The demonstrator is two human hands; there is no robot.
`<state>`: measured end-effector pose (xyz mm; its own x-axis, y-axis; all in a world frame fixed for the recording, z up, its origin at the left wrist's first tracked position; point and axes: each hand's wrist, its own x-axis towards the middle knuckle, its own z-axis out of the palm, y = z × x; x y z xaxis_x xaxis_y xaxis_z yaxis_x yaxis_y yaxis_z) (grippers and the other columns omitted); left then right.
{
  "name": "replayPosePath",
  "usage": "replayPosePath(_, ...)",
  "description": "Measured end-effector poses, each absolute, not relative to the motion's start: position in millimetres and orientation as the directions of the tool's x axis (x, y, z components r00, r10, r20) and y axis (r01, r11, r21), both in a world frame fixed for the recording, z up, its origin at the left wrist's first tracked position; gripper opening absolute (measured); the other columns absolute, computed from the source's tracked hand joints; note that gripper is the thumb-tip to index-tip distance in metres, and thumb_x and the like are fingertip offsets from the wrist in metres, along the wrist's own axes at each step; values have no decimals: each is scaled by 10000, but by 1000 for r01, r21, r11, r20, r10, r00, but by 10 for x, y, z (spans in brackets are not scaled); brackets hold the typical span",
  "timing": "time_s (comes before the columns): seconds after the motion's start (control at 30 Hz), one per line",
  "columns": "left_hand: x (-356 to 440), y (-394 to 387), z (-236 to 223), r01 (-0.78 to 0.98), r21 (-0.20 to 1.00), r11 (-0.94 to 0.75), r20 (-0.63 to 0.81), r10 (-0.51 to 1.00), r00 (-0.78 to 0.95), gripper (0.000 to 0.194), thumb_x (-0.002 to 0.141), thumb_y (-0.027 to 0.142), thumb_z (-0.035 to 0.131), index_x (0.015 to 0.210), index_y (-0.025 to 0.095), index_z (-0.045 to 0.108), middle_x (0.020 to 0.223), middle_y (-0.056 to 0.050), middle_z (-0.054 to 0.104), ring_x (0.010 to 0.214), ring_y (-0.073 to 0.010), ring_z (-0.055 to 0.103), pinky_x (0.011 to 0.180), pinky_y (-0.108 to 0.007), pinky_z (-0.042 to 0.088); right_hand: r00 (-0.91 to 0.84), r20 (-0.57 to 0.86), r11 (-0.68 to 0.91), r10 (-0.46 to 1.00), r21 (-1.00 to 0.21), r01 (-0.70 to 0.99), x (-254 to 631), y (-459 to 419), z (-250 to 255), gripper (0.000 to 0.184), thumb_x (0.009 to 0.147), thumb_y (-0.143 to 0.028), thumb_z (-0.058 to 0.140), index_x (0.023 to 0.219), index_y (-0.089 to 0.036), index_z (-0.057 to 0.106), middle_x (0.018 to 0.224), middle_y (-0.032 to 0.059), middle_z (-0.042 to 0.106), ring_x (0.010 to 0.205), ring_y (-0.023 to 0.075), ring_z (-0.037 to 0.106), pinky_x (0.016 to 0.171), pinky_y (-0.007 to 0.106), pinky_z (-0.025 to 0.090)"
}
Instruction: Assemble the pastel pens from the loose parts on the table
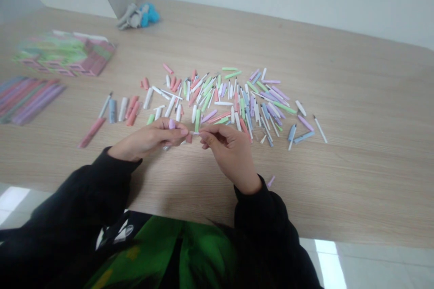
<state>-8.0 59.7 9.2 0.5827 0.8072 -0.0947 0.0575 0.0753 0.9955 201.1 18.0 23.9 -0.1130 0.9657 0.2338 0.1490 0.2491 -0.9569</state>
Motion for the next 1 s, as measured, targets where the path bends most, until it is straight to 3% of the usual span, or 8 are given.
replayPosePath(0.13,-81,572,139,118,989,90,-143,787,601,265,893,366,620,817,128,708,477,77,355,457,-74,291,475,-238,223,-174,224,250,959,-957,148,1992,190,212,65,864,-185,694,818,-179,740,695,-19,719,614,96,661,630,234,555)
replayPosePath(0.27,-56,544,178,179,982,61,-158,782,602,301,852,418,675,780,125,692,498,77,347,466,-68,283,465,-232,192,-225,175,191,959,-980,51,1957,193,177,126,853,-170,698,968,-195,742,726,-24,733,636,104,676,638,243,576)
replayPosePath(0.47,-31,548,180,200,980,5,-140,733,666,342,874,457,651,766,132,668,588,37,507,544,-82,389,524,-222,298,-328,90,134,940,-985,113,2031,174,212,104,880,-226,684,854,-196,781,732,4,731,668,123,685,663,268,592)
replayPosePath(0.6,49,465,179,286,933,-218,-53,704,708,326,974,439,522,1016,153,673,822,-10,636,725,-126,541,672,-250,429,-182,125,153,975,-977,146,2195,196,216,72,848,-236,720,860,-189,774,677,-5,719,622,124,682,628,263,582)
replayPosePath(0.7,190,334,92,454,784,-423,29,755,655,295,1027,364,428,1031,163,644,846,-19,646,767,-151,584,718,-274,451,-19,171,172,985,-969,178,2304,235,195,70,840,-213,710,877,-189,763,674,-8,722,609,120,683,617,255,576)
replayPosePath(0.83,399,231,-132,664,347,-663,142,737,661,295,1016,261,448,818,153,637,769,-51,648,740,-190,600,687,-307,439,83,205,183,975,-958,222,2342,255,165,76,845,-229,694,873,-184,748,667,-7,717,599,126,681,598,257,568)
replayPosePath(0.9,471,248,-223,695,160,-701,189,713,675,243,988,203,493,810,142,647,789,-77,664,772,-217,612,685,-322,443,76,212,187,974,-948,256,2328,246,151,86,851,-237,685,882,-181,741,685,0,720,618,136,688,613,270,570)
replayPosePath(1.0,513,271,-235,716,36,-697,211,706,676,183,959,155,520,844,131,660,819,-97,671,801,-241,617,675,-339,445,59,234,201,970,-920,336,2310,232,127,103,869,-246,659,901,-180,732,711,10,722,649,151,692,645,294,565)
